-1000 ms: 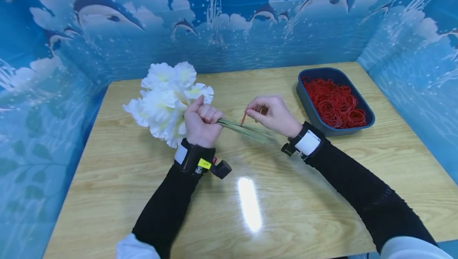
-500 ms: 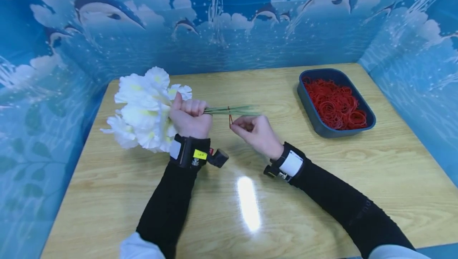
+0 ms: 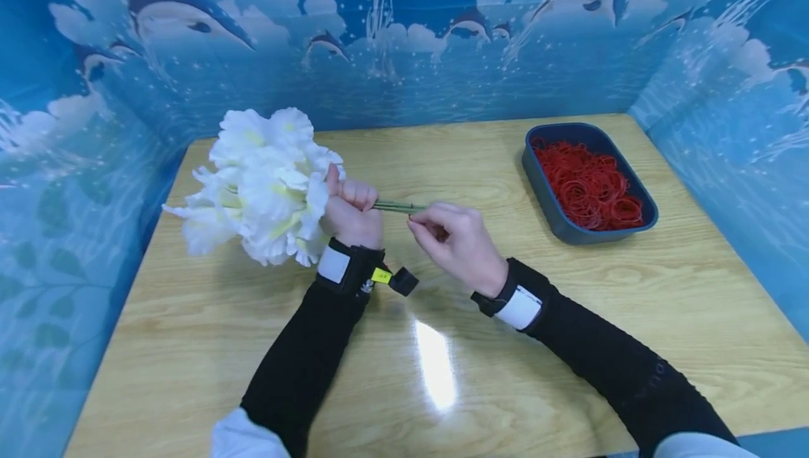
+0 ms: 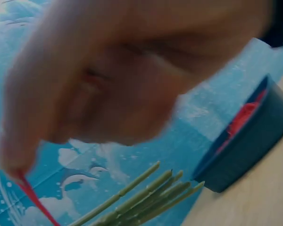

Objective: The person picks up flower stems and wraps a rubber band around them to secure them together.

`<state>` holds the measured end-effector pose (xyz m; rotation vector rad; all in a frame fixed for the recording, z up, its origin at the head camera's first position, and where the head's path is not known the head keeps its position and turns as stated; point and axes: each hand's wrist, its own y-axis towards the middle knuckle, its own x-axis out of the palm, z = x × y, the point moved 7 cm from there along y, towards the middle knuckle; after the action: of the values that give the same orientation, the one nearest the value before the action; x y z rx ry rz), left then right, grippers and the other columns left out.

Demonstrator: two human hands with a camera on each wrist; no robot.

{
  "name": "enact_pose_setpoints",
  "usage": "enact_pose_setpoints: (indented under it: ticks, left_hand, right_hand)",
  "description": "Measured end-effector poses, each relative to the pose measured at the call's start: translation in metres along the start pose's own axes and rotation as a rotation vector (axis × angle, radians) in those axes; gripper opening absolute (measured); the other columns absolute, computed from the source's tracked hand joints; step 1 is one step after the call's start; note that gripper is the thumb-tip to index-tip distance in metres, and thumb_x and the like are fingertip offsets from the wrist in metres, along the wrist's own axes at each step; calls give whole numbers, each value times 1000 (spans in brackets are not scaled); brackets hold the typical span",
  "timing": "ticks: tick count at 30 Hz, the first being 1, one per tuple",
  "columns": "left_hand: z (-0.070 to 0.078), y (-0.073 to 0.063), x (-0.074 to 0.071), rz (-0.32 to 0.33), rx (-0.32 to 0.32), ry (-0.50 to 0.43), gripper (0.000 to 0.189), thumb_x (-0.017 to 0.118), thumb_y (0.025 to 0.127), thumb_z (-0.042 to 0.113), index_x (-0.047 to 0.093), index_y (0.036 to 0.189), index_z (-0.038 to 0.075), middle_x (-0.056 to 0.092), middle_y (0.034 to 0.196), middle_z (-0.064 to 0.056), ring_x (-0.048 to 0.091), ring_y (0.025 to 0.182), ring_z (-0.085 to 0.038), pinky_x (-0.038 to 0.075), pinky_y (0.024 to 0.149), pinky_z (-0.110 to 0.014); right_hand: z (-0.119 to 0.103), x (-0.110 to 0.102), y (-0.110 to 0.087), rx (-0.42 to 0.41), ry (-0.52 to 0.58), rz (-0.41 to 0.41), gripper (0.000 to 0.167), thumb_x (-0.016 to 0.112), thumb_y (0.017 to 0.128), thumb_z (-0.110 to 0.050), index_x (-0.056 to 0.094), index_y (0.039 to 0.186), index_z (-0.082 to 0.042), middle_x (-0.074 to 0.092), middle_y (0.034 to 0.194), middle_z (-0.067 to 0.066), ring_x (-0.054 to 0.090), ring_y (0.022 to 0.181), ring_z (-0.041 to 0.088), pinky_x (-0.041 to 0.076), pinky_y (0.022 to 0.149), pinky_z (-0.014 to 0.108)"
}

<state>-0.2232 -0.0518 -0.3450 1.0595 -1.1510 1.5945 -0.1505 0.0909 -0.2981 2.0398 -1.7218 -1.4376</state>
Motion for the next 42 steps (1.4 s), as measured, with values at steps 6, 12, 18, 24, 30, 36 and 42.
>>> enact_pose_setpoints:
  ticks: [6,12,18,24,30,36,42]
  left_hand:
    - [-14,-1,-2,-63,-35,108,62,32,109,17,25,48,18,8,49,7,2,47,-7,0,53,-22]
    - [-20,-5,-1,-249,43,225,54,17,110,12,40,61,19,10,51,7,1,50,-9,-3,54,-25]
    - [-32,-3,-15,-236,10,354,48,20,109,10,41,67,20,18,46,10,3,50,-10,-1,56,-27]
    - [-42,-5,-23,-251,-47,369,32,33,107,14,46,78,19,19,47,11,3,52,-11,-1,59,-28]
    - [-50,-13,-22,-328,-81,386,33,24,109,16,47,85,19,17,49,10,3,52,-12,-1,58,-28]
    - [-57,-19,-18,-293,-217,370,49,22,110,15,42,66,23,12,51,10,2,52,-9,-2,57,-24]
    - [-65,-24,-15,-309,-489,288,59,29,109,18,30,50,23,15,45,11,7,44,-5,-2,58,-21]
  right_hand:
    - [18,-9,6,321,286,-88,10,67,93,-1,74,97,5,67,68,2,43,49,5,34,47,21]
    - [24,-20,10,552,522,-136,15,61,97,-4,73,103,4,49,55,-10,36,48,5,30,49,22]
    - [21,-34,15,691,766,-201,27,52,101,-4,74,93,-17,37,58,-8,29,51,9,22,55,25]
    - [10,-55,26,770,948,-303,25,48,106,-11,71,98,-12,32,61,-4,22,54,14,14,64,33]
    - [1,-72,44,794,1118,-362,21,49,106,-15,67,100,-6,26,65,-1,17,55,15,14,60,28]
    - [13,-84,58,946,1439,-410,19,43,108,-12,58,107,0,27,70,0,18,58,13,20,59,25]
    - [35,-92,66,1140,1728,-315,21,38,109,-12,53,107,2,34,74,4,17,59,12,17,60,26]
